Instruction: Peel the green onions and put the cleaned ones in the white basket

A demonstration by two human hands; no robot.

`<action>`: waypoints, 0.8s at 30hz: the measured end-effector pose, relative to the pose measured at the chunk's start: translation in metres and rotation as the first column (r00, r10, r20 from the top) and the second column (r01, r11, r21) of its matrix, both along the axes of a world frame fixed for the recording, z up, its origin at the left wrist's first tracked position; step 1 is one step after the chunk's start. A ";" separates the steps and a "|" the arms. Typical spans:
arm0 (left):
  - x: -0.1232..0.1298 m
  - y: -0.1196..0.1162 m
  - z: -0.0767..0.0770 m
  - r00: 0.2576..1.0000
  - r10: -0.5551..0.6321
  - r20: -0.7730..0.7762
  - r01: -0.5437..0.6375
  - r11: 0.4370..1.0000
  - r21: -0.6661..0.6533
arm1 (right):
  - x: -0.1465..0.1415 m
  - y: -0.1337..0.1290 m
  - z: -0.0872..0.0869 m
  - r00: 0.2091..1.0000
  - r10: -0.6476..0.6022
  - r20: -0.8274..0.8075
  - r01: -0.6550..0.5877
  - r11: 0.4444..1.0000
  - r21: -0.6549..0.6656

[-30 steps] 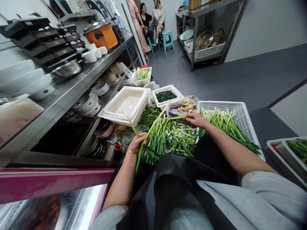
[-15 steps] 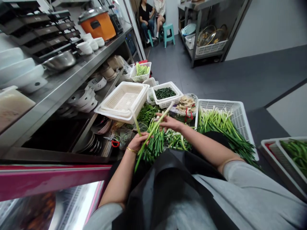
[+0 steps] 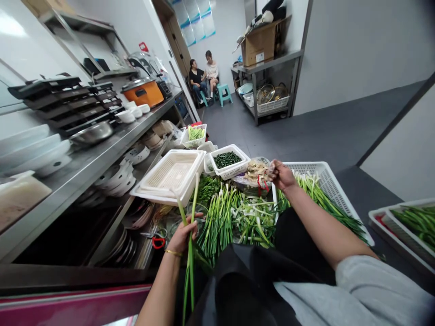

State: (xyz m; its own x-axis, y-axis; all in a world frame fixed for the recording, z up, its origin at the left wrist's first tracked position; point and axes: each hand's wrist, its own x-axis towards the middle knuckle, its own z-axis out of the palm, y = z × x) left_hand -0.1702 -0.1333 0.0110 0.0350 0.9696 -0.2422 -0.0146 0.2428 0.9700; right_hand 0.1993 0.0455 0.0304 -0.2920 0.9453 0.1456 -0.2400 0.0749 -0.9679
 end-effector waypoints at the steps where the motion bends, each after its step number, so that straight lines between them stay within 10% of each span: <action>1: 0.001 0.002 0.004 1.000 -0.006 0.009 0.006 1.000 0.022 | 0.000 -0.002 -0.004 0.988 0.060 0.142 -0.061 0.998 0.001; 8: 0.051 0.040 0.016 0.964 -0.266 -0.022 0.266 0.964 0.001 | -0.116 -0.046 -0.016 0.833 0.371 0.411 -0.413 0.911 0.016; 12: 0.081 0.057 0.007 0.973 -0.228 0.027 0.225 0.971 0.075 | -0.164 -0.039 0.013 0.952 0.123 0.282 -0.206 0.935 0.288; 19: 0.037 0.054 0.009 0.997 0.080 0.001 -0.079 0.986 0.148 | -0.122 0.035 0.045 0.971 -0.236 -0.032 0.236 0.931 0.277; 22: -0.006 0.045 0.010 0.970 0.143 0.198 -0.176 0.970 0.166 | -0.103 0.079 0.017 0.929 -0.335 -0.158 0.364 0.907 0.212; 24: -0.031 0.040 0.005 0.916 0.198 0.350 -0.260 0.955 0.140 | -0.099 0.094 -0.021 0.973 -0.231 0.028 0.216 0.943 0.254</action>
State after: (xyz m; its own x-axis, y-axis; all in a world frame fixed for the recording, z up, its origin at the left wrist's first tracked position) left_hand -0.2014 -0.0933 0.0159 -0.1462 0.9863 -0.0765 -0.3736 0.0165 0.9274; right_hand 0.1001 0.1393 0.0093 -0.0918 0.9233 0.3730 -0.1345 0.3596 -0.9233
